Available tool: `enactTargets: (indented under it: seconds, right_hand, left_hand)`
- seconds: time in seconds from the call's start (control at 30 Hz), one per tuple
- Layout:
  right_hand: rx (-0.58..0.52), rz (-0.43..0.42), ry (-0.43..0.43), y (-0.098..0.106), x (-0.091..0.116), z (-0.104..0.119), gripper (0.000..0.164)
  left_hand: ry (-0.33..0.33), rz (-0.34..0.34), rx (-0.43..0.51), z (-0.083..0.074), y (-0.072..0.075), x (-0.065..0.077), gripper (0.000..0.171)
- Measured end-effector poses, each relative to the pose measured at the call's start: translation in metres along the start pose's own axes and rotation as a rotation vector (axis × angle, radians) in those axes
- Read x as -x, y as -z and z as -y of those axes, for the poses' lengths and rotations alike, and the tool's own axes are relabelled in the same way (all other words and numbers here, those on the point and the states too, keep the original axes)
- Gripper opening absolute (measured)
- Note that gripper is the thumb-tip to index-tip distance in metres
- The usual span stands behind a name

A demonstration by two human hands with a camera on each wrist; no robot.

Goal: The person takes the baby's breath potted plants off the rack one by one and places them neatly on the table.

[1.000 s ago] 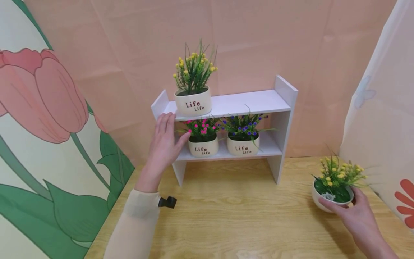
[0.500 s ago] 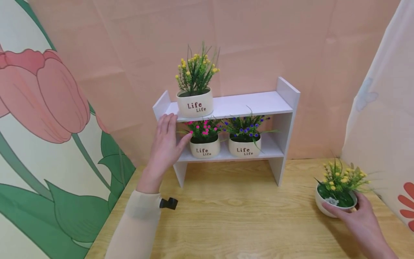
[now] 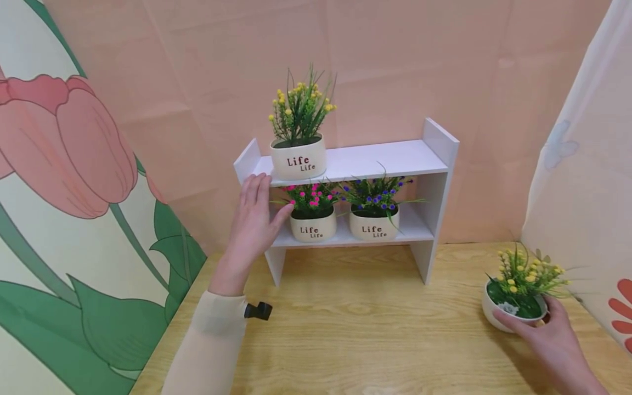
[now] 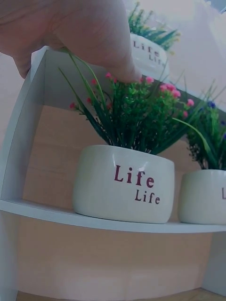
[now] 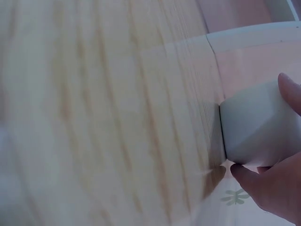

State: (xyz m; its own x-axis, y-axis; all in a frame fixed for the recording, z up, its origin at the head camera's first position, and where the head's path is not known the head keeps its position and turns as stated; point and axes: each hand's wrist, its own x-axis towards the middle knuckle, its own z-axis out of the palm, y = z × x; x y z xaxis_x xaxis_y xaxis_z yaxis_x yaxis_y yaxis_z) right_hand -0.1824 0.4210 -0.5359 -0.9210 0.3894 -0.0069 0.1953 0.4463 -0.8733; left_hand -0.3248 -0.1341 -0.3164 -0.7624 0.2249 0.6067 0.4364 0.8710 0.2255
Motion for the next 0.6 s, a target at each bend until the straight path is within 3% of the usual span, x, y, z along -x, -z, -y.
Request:
enactTargets:
  seconds: [0.6]
  right_hand:
    - [-0.030,0.027,0.068,-0.0004,0.0013,-0.0026,0.106]
  left_hand:
    - [0.002,0.007,-0.005,0.0002,-0.0003,-0.0002,0.087]
